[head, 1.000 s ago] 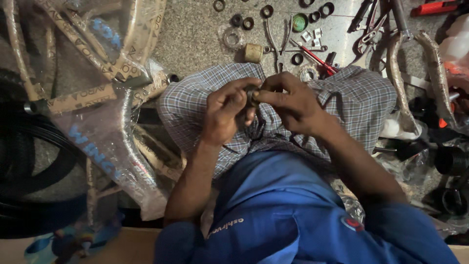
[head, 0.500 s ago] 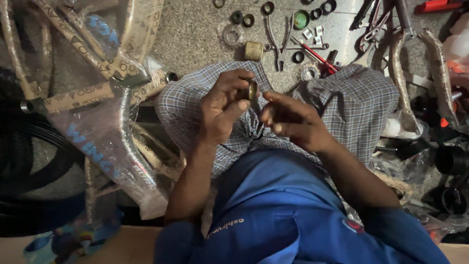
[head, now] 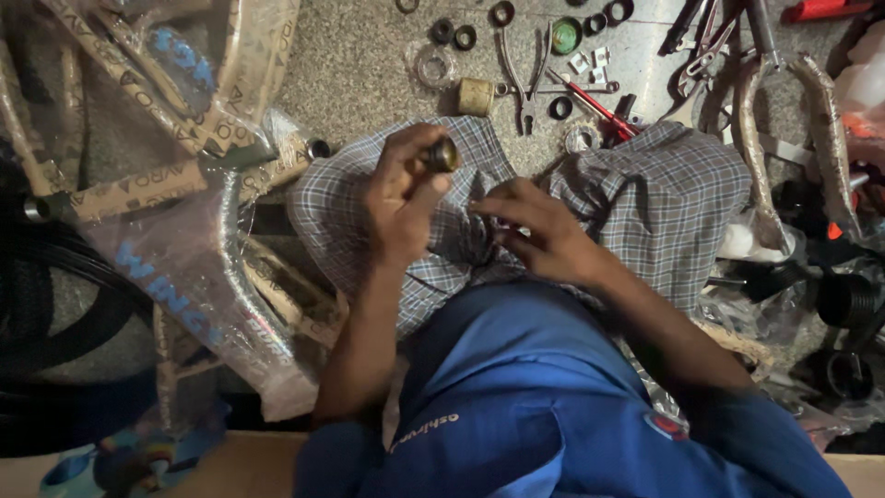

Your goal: The person sits on the floor and repeatedly picks up small black rubber rings. They dip their fingers into a small container of yellow grease and apply it to the rings, then place them back on the floor among other parts and tools.

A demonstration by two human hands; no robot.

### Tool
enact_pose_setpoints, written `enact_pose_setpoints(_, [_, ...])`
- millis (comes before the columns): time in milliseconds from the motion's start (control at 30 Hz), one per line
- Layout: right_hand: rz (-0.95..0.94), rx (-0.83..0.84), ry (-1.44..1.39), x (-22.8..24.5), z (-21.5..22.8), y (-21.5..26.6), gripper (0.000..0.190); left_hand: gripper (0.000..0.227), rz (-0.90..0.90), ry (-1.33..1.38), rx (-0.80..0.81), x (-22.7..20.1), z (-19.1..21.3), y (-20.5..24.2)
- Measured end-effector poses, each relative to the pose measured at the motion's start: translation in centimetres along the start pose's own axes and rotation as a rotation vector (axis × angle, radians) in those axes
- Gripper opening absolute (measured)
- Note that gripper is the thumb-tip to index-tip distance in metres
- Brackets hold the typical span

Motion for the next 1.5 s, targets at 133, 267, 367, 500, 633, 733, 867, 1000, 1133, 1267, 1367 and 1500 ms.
enact_pose_setpoints(133, [-0.266, 0.033, -1.032, -1.0, 0.3, 0.0, 0.052, 0.043, 0.030, 0.165, 0.129, -0.4, 0.1, -0.2])
enact_pose_setpoints(267, [-0.333, 0.161, -1.496, -1.0, 0.9, -0.9, 0.054, 0.039, -0.010, 0.023, 0.240, -0.9, -0.8, -0.9])
enact_pose_setpoints(367, [-0.460, 0.180, -1.546, -0.7, 1.1, -1.2, 0.056, 0.039, -0.007, -0.015, 0.280, -1.0, -1.1, -0.9])
enact_pose_setpoints(500, [-0.458, 0.144, -1.617, -0.6, 1.6, -1.9, 0.059, 0.041, -0.046, -0.084, 0.299, -0.2, -0.9, -1.3])
enact_pose_setpoints(633, [-0.452, -0.052, -1.472, -1.9, 2.2, -2.6, 0.064, 0.042, 0.262, -0.032, 0.078, 2.0, -0.4, -1.9])
enact_pose_setpoints(733, [-0.485, -0.211, -1.094, -2.6, 2.8, -2.7, 0.067, 0.043, 0.126, 0.475, 0.193, 1.7, -0.3, -2.5])
enact_pose_setpoints(867, [-0.179, -0.156, -0.792, -1.5, 3.0, -2.6, 0.059, 0.045, 0.197, 0.638, 0.201, 1.8, 0.4, -2.0])
enact_pose_setpoints(1000, [-0.063, -0.093, -0.298, -0.9, 3.3, -2.5, 0.049, 0.045, 0.209, 0.647, 0.224, 1.6, 0.3, -1.9])
enact_pose_setpoints(1133, [0.068, -0.124, 0.009, -1.8, 3.1, -3.0, 0.043, 0.046, 0.218, 0.534, 0.214, 1.2, 0.2, -1.6])
enact_pose_setpoints(1267, [-0.104, -0.290, 0.178, -5.5, 4.3, -2.7, 0.041, 0.041, 0.179, 0.531, 0.096, 2.3, 1.1, -3.0])
enact_pose_setpoints(1367, [-0.368, -0.375, 0.215, -11.2, 4.2, -4.0, 0.046, 0.042, 0.134, 0.515, -0.067, 5.1, 3.1, -5.9])
enact_pose_setpoints(1500, [-0.415, -0.343, 0.459, -17.5, 1.6, -4.9, 0.060, 0.043, 0.223, 0.499, -0.247, 11.3, 4.9, -9.3])
Point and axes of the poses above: each hand's wrist, its own y-axis away from the middle knuckle, its own z-axis out of the back of the hand, x = y × z, the point moved 3 cm from there along -y, towards the middle knuckle, and after that the axes turned 10 degrees about y, right-handed, at the moved point
